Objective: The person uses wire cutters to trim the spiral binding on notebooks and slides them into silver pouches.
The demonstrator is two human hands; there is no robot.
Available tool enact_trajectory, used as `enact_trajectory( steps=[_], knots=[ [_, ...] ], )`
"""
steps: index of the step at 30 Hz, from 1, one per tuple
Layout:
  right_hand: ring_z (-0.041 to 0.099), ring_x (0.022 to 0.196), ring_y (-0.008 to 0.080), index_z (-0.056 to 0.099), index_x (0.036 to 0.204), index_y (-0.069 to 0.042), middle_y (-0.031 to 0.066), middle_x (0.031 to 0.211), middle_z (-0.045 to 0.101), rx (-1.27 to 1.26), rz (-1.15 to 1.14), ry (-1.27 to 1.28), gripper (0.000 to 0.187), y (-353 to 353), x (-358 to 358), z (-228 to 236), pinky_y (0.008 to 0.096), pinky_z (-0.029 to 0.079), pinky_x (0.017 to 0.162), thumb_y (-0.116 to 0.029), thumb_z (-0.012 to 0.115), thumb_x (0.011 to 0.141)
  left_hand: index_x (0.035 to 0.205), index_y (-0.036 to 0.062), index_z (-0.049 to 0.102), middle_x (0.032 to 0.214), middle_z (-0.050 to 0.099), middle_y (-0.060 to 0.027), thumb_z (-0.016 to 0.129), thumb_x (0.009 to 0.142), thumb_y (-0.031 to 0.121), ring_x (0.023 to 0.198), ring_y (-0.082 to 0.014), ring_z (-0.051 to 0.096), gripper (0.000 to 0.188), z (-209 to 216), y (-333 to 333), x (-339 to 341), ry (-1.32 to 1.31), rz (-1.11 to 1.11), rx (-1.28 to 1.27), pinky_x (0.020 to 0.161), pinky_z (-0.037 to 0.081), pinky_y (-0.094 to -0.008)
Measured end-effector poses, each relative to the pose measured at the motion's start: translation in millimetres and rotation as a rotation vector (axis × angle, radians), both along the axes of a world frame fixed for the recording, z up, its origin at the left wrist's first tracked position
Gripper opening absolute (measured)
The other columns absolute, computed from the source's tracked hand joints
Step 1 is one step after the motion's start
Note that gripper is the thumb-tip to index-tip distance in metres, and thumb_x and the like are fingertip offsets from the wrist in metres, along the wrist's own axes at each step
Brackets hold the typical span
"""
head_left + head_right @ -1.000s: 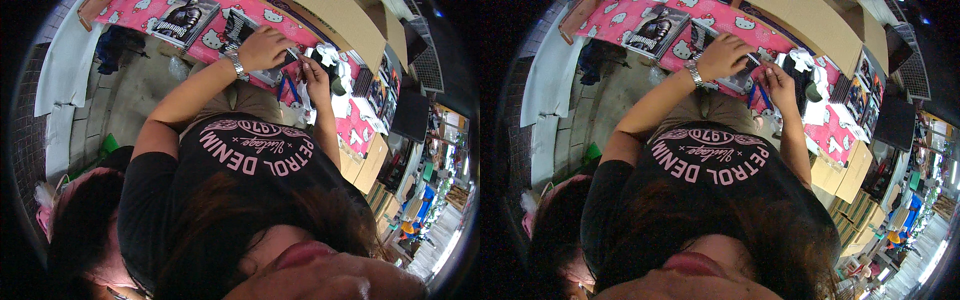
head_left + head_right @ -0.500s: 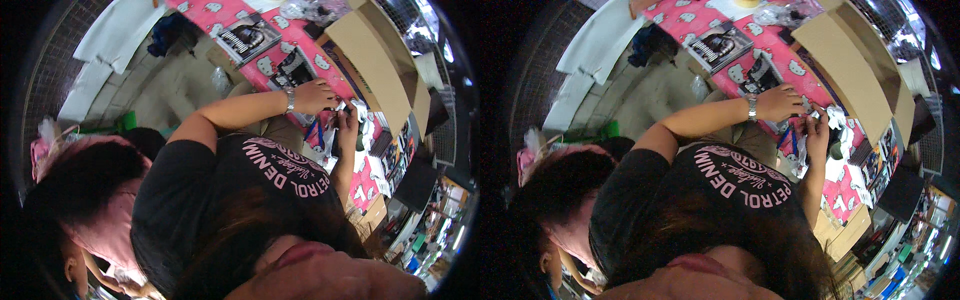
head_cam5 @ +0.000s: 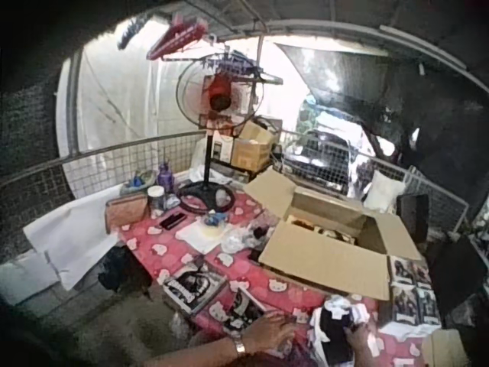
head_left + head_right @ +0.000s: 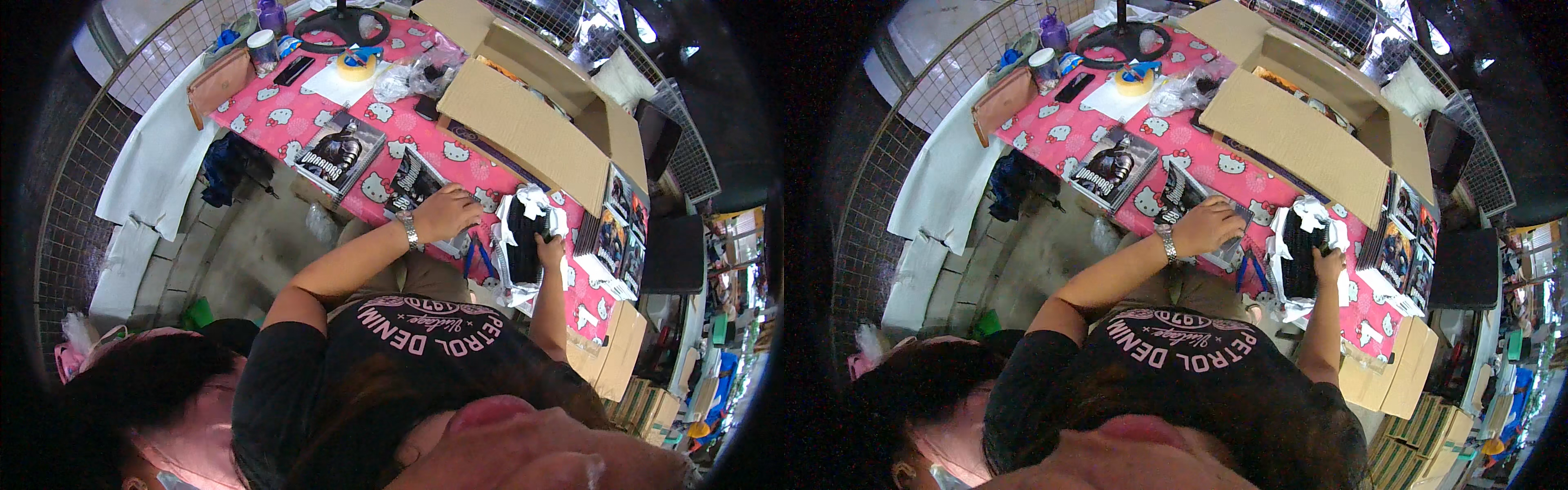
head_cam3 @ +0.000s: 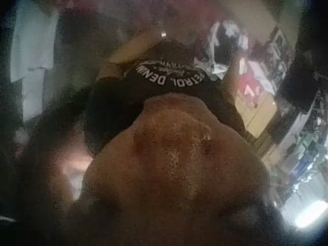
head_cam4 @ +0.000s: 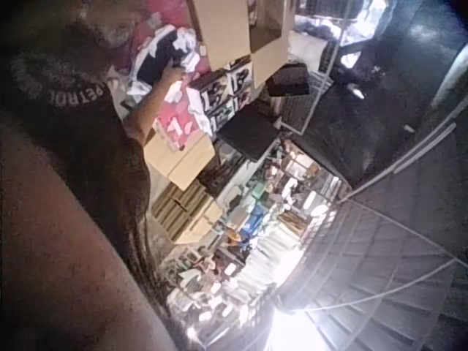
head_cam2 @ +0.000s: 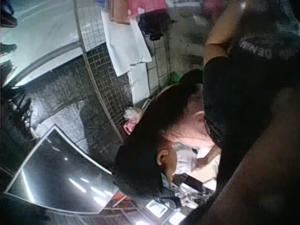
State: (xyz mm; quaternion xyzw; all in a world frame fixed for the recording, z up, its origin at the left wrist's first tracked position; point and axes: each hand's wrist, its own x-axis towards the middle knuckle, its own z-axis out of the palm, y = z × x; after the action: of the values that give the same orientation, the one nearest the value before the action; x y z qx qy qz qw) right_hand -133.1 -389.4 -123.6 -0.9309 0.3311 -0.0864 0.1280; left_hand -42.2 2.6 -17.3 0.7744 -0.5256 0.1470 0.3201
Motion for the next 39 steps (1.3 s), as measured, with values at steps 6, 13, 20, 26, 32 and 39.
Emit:
enact_trajectory(
  steps=[6,13,20,26,32,39],
  knots=[
    [0.048,0.116,0.0463,0.052,0.119,0.003,0.0285,0.121,0.053,-0.161,-0.041,0.116,0.069,52.7,4.2,47.0,0.0522,0.039,0.099,-0.045,0.071,0.075,0.099,0.0163,0.061,0.107,0.060,-0.0020,0.062,0.084,0.040,0.115,-0.0234,0.051,0.028,5.2,13.8,-8.9,-0.038,0.184,0.052,0.098,0.016,-0.0747],
    [0.053,0.117,0.0235,0.060,0.119,-0.002,0.0135,0.121,0.060,1.671,0.928,-0.259,0.044,161.8,27.2,143.4,0.0339,0.036,0.103,-0.015,0.065,0.078,0.097,0.0194,0.062,0.110,0.054,-0.0016,0.065,0.078,0.047,0.122,-0.0253,0.043,0.034,-1.7,8.1,-8.9,0.018,0.262,0.086,0.092,0.012,-0.0847],
    [0.055,0.108,0.0233,0.060,0.116,0.002,0.0127,0.116,0.061,1.850,1.005,-0.216,0.051,190.0,27.5,166.0,0.0328,0.039,0.098,-0.024,0.065,0.073,0.099,0.0170,0.061,0.110,0.055,-0.0017,0.064,0.079,0.050,0.120,-0.0236,0.044,0.039,6.1,14.5,-14.4,0.058,0.255,0.136,0.098,0.011,-0.0791],
    [0.052,0.116,0.0240,0.060,0.115,0.001,0.0129,0.119,0.060,1.905,1.006,-0.169,0.045,191.8,27.5,174.0,0.0331,0.037,0.101,-0.014,0.064,0.073,0.105,0.0172,0.059,0.114,0.056,-0.0011,0.064,0.079,0.051,0.123,-0.0224,0.044,0.043,-1.7,15.1,-12.2,0.057,0.262,0.123,0.097,0.010,-0.0797],
    [0.055,0.109,0.0252,0.054,0.120,0.002,0.0130,0.120,0.056,1.975,0.966,-0.263,0.055,185.3,24.6,156.7,0.0368,0.041,0.100,-0.023,0.067,0.072,0.110,0.0150,0.056,0.116,0.055,-0.0028,0.063,0.078,0.053,0.123,-0.0225,0.043,0.050,0.9,14.6,-10.5,0.063,0.226,0.141,0.094,0.010,-0.0826],
    [0.051,0.119,0.0255,0.055,0.119,0.002,0.0146,0.122,0.057,1.914,1.018,-0.195,0.049,183.3,24.4,162.9,0.0353,0.037,0.103,-0.015,0.064,0.074,0.113,0.0123,0.055,0.112,0.056,-0.0046,0.063,0.077,0.056,0.121,-0.0237,0.046,0.057,-6.1,13.7,-7.8,0.056,0.224,0.141,0.095,0.011,-0.0818]
  ],
)
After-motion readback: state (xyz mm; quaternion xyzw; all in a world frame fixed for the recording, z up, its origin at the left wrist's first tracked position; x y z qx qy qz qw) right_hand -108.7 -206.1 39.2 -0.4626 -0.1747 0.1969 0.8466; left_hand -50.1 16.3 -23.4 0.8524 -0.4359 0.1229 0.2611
